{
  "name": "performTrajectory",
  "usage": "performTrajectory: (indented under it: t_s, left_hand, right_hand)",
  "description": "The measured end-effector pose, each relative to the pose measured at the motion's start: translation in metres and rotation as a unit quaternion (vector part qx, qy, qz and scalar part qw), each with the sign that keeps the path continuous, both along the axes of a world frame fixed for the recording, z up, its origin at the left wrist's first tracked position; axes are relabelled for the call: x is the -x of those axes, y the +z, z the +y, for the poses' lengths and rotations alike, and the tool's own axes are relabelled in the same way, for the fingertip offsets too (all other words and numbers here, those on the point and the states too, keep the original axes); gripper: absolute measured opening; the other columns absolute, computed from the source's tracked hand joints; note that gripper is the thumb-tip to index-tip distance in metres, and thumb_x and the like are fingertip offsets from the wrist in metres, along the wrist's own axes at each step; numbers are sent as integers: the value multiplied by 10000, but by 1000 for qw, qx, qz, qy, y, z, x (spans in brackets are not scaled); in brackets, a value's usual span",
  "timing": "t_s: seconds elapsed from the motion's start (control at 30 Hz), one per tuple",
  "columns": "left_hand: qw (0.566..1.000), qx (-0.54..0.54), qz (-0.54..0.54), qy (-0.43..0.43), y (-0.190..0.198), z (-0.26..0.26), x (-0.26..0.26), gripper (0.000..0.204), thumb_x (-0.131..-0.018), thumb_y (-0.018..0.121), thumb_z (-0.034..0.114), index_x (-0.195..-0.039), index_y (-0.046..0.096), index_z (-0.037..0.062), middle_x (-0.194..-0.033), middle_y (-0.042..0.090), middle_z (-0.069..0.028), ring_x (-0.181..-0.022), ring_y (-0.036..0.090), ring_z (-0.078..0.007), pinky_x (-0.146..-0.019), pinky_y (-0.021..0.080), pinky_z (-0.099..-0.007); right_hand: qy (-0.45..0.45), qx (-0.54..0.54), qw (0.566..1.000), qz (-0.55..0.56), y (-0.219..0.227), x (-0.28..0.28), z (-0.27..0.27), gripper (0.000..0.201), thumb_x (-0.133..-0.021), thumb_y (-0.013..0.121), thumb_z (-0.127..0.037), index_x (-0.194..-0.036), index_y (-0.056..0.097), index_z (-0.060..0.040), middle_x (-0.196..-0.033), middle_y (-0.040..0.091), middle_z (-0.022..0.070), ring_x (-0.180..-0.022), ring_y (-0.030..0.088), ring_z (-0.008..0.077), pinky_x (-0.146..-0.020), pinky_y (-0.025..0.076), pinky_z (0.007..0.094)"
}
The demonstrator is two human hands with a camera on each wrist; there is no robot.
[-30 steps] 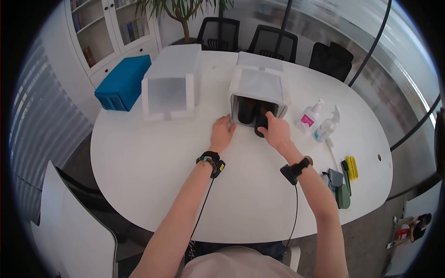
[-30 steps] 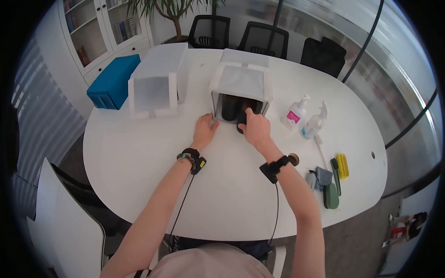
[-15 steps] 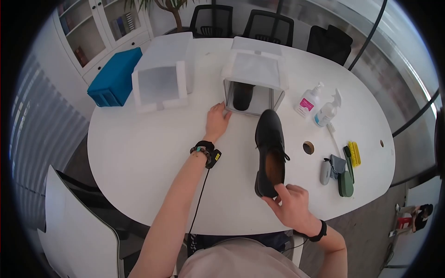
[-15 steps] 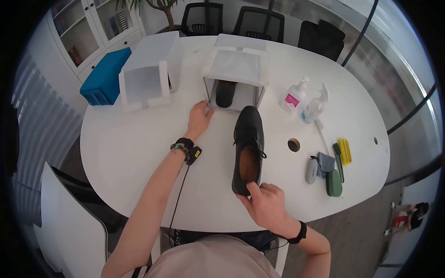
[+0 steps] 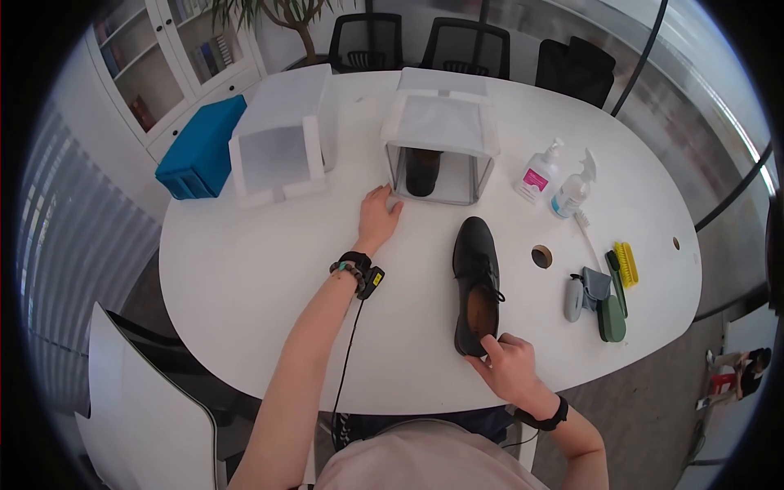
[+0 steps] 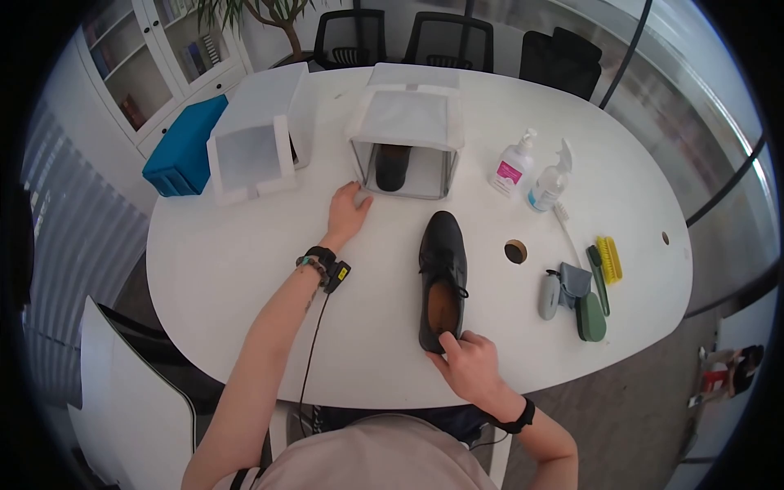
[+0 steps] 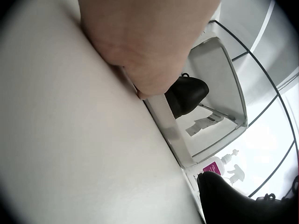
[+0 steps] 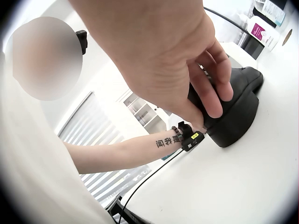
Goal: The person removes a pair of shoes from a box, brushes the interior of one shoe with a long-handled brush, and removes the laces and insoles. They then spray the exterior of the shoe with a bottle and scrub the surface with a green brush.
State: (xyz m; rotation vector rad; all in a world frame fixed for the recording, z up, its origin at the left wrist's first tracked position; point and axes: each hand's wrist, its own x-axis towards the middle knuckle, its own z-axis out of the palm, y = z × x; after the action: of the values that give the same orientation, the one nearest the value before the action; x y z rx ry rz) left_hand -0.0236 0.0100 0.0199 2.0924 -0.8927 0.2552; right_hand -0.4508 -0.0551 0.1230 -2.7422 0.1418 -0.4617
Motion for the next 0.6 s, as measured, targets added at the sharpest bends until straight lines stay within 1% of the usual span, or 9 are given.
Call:
performTrajectory:
  t_s: [0.1, 0.23, 0.3, 0.33, 0.4, 0.43, 0.47, 0.53, 0.6]
  left_hand:
    - [1000, 22, 0, -3, -13, -4, -2, 550, -913, 790, 108, -1418, 624, -33, -1412, 657, -227, -1355, 582, -416, -1161, 475, -496]
    - [992, 25, -121, 23, 42, 8, 38, 500, -883, 760, 45, -1356, 606, -6, -1404, 608, -175, -1355, 550, -392, -1145, 459, -508]
    - [959, -22, -251, -130, 76, 10, 46, 471, -854, 751, 15, -1296, 589, -2, -1399, 570, -169, -1358, 529, -390, -1121, 460, -512]
    - [958, -27, -251, -134, 89, 7, 48, 471, -854, 751, 15, -1296, 589, -2, -1399, 570, -169, -1358, 529, -390, -1121, 460, -512]
    - [931, -92, -281, -214, 109, -9, 48, 503, -846, 791, 46, -1297, 574, -5, -1385, 567, -190, -1337, 527, -412, -1099, 476, -506]
    - [932, -94, -278, -214, 115, -14, 47, 503, -846, 791, 46, -1297, 574, -5, -1385, 567, -190, -1337, 527, -412, -1099, 476, -506]
    - [933, -96, -289, -190, 119, -20, 44, 523, -835, 811, 58, -1293, 565, 1, -1373, 569, -193, -1335, 529, -407, -1095, 481, -503]
    - [935, -94, -301, -165, 124, -33, 37, 544, -824, 832, 70, -1289, 557, 8, -1360, 571, -196, -1332, 532, -402, -1091, 485, -501]
    - [941, -157, -268, -134, 118, -45, 24, 617, -780, 882, 94, -1294, 548, 24, -1323, 598, -187, -1329, 538, -395, -1074, 489, -507]
  right_hand:
    - [-3, 12, 998, 58, 9, -1, -6, 381, -844, 907, -286, -903, 585, -92, -611, 603, 85, -614, 653, 304, -562, 494, 450]
    - [-23, 11, 988, 153, 26, -4, -5, 384, -847, 903, -318, -905, 598, -93, -648, 656, 106, -671, 714, 331, -582, 507, 473]
    - [-18, 56, 974, 217, 38, -11, -13, 391, -834, 915, -349, -935, 637, -94, -680, 693, 116, -706, 746, 364, -601, 521, 475]
    - [-19, 50, 975, 216, 42, -15, -18, 391, -834, 915, -349, -935, 637, -94, -680, 693, 116, -706, 746, 364, -601, 521, 475]
    - [13, 61, 963, 261, 50, -20, -28, 411, -813, 932, -372, -982, 676, -99, -706, 698, 102, -704, 734, 364, -632, 539, 462]
    - [14, 74, 962, 262, 50, -22, -25, 458, -790, 945, -396, -1008, 690, -84, -812, 704, 137, -784, 730, 353, -671, 560, 444]
    - [15, 73, 962, 264, 51, -23, -20, 458, -790, 945, -396, -1008, 690, -84, -812, 704, 137, -784, 730, 353, -671, 560, 444]
    - [-7, 86, 967, 239, 52, -22, -9, 471, -782, 952, -382, -1000, 679, -66, -941, 684, 180, -866, 712, 350, -699, 575, 445]
    - [-19, 83, 974, 210, 39, -16, -4, 472, -772, 959, -362, -995, 674, -60, -975, 672, 194, -882, 708, 355, -697, 580, 449]
